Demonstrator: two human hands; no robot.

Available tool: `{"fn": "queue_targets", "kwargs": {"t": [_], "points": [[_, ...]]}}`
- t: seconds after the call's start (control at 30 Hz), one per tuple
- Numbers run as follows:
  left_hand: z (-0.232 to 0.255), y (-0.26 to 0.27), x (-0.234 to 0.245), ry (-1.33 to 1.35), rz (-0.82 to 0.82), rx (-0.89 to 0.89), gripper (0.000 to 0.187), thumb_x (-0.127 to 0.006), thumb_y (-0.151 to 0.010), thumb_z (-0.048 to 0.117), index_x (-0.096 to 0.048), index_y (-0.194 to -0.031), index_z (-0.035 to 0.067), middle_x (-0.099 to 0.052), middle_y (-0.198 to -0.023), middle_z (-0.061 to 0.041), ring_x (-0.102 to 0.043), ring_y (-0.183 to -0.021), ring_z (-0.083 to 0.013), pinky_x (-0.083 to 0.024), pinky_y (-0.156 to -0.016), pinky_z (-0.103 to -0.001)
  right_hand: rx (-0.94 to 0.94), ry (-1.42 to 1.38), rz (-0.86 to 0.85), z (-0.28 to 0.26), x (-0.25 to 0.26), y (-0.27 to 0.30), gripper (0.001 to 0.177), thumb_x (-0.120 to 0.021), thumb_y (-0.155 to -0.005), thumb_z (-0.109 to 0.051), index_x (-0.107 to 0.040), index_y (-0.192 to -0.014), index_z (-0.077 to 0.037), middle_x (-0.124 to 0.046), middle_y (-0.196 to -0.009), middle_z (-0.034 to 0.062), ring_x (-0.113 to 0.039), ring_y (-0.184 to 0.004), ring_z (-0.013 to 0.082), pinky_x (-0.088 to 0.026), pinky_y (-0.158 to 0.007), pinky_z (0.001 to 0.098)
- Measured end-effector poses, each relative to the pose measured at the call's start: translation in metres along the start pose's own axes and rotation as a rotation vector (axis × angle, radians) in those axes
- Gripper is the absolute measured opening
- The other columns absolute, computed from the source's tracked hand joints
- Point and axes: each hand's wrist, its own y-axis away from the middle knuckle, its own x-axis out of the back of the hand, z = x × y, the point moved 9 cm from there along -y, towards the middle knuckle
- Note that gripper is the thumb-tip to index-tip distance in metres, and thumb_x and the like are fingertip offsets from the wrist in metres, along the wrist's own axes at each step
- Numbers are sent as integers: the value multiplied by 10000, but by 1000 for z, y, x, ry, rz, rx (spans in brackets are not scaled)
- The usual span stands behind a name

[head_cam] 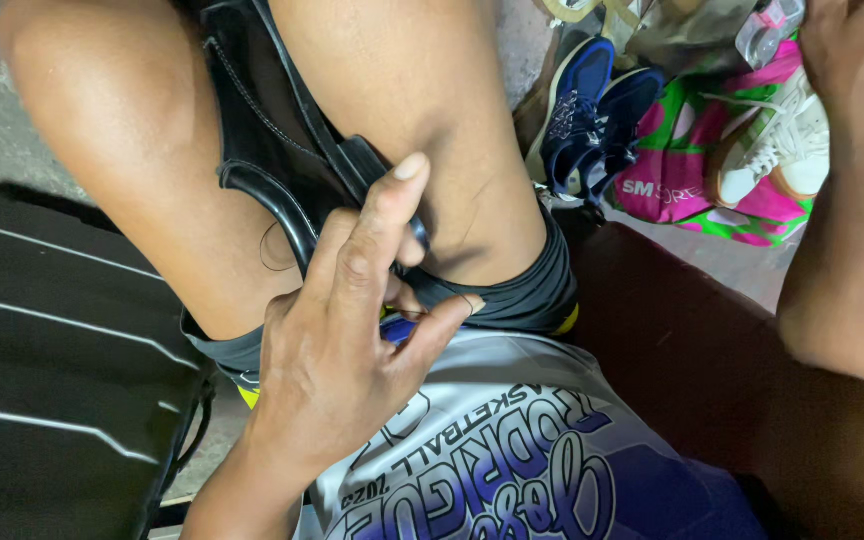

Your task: The person is sitting on the floor and sewing a black shoe using a needle and thread. They repeatedly push the needle through the shoe's upper material and pull the thread tight to secure the stitches.

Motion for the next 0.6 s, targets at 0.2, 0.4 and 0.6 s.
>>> {"fn": "queue_targets", "kwargs": {"t": [0.2, 0.4, 0.6], "points": [[9, -12, 6, 49, 23, 6, 931, -891, -803, 166, -299, -1514, 63, -644, -1234, -113, -684, -720, -107, -546, -544, -249, 202, -584, -376, -163, 61, 56, 233, -573, -989, -137, -664, -1200, -102, -673, -846, 113, -647, -663, 205, -514, -587, 336], [9, 5, 12, 96, 136, -109, 586, -765, -912, 8, -482, -1425, 20, -553, -1340, -202, -700, -982, -219, -598, -717, -253, 294, -1312, -347, -268, 156, 40, 305, -519, -1072, -91, -568, -1369, -46, -652, -905, 71, -649, -775, 121, -551, -709, 276], [-50, 31, 55, 274, 510, 213, 146, -552, -1022, -104, -631, -1108, -16, -621, -1165, -112, -619, -846, -121, -523, -721, -229, 221, -1901, -297, -255, 178, 17, 401, -568, -1021, -194, -484, -1375, -24, -560, -872, -19, -531, -774, 51, -451, -697, 238]]}}
